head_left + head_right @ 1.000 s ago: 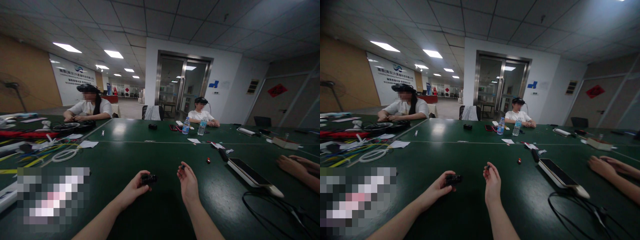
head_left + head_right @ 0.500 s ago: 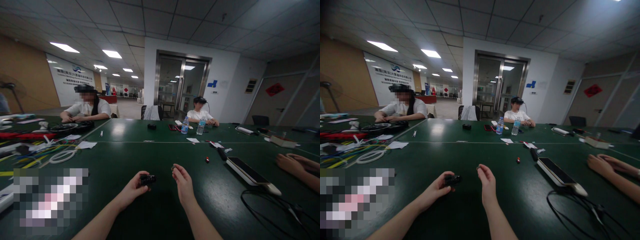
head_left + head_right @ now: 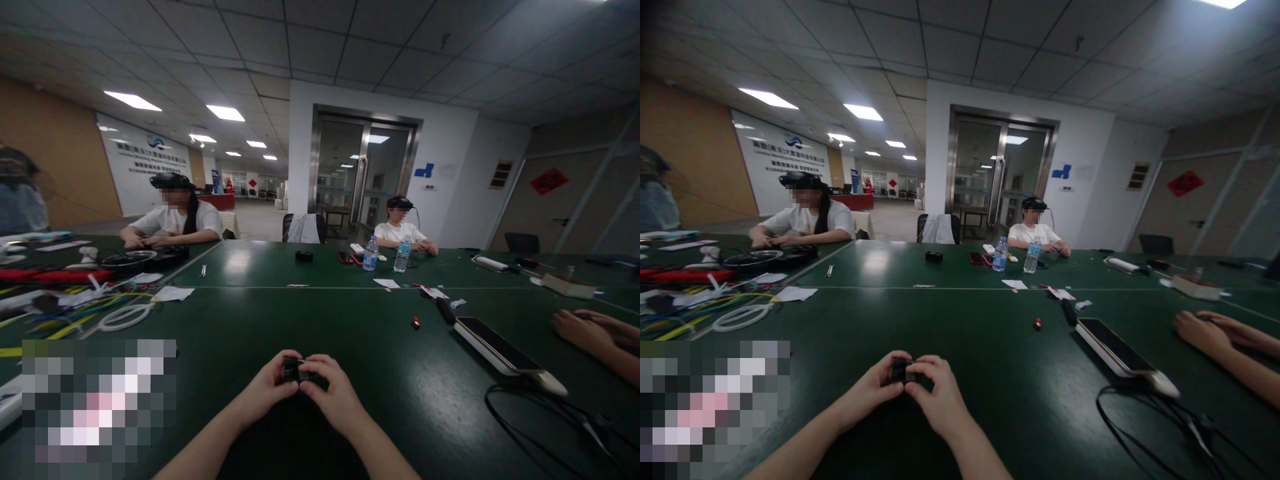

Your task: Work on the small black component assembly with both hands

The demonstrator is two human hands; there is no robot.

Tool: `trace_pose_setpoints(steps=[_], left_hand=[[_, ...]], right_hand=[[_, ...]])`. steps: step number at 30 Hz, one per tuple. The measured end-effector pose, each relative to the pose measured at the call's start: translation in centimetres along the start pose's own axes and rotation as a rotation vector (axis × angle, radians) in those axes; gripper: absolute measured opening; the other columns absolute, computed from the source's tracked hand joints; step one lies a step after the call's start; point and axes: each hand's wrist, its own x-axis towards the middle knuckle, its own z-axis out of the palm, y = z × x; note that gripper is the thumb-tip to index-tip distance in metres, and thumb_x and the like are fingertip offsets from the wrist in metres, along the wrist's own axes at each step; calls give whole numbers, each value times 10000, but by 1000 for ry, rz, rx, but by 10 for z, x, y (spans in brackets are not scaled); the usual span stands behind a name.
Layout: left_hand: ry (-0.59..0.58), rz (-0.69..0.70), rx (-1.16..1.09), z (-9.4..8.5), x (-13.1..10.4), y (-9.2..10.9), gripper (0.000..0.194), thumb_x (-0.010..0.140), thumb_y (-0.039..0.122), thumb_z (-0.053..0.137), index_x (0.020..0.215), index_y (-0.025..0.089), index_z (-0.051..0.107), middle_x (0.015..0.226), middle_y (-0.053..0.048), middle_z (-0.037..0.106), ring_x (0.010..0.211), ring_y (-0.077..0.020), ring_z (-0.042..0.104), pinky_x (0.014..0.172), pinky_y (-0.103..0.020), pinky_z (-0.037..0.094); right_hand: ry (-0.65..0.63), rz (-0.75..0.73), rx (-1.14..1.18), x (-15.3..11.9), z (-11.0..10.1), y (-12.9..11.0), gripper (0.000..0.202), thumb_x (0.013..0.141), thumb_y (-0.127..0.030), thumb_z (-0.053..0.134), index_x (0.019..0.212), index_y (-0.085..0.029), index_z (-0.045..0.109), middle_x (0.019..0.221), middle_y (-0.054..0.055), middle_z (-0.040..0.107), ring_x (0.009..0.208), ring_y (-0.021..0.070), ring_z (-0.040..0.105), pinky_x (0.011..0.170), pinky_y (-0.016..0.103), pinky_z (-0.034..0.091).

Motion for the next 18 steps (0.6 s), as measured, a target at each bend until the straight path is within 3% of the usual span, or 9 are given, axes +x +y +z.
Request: trace_pose_setpoints(steps=[6, 12, 18], left_hand=[[-10, -4, 35, -2, 1, -6, 412, 693, 284, 670, 1045, 239, 462, 930, -12, 584, 825, -168, 562, 713, -294, 406], [-13, -38, -9, -1, -2, 0, 410, 692, 300, 666, 1048, 245, 471, 1028, -38, 602, 951, -211, 561, 835, -358, 398], [63, -85, 29, 1, 1, 2, 367, 723, 453, 583, 987, 210, 510, 834, -14, 622, 772, -188, 595, 766, -345, 424]], right_hand=[[-41, -21, -17, -2, -2, 0, 253, 700, -224, 630, 944, -285, 652, 1048, 31, 568, 1005, 206, 537, 904, 378, 395], [-28, 9, 76, -4, -8, -4, 447, 693, -168, 606, 1120, -285, 548, 1126, 21, 584, 1066, 208, 520, 926, 389, 392], [2, 28, 106, -2, -6, 1, 422, 696, -166, 606, 1100, -276, 546, 1050, 0, 616, 1023, 197, 548, 915, 371, 411]])
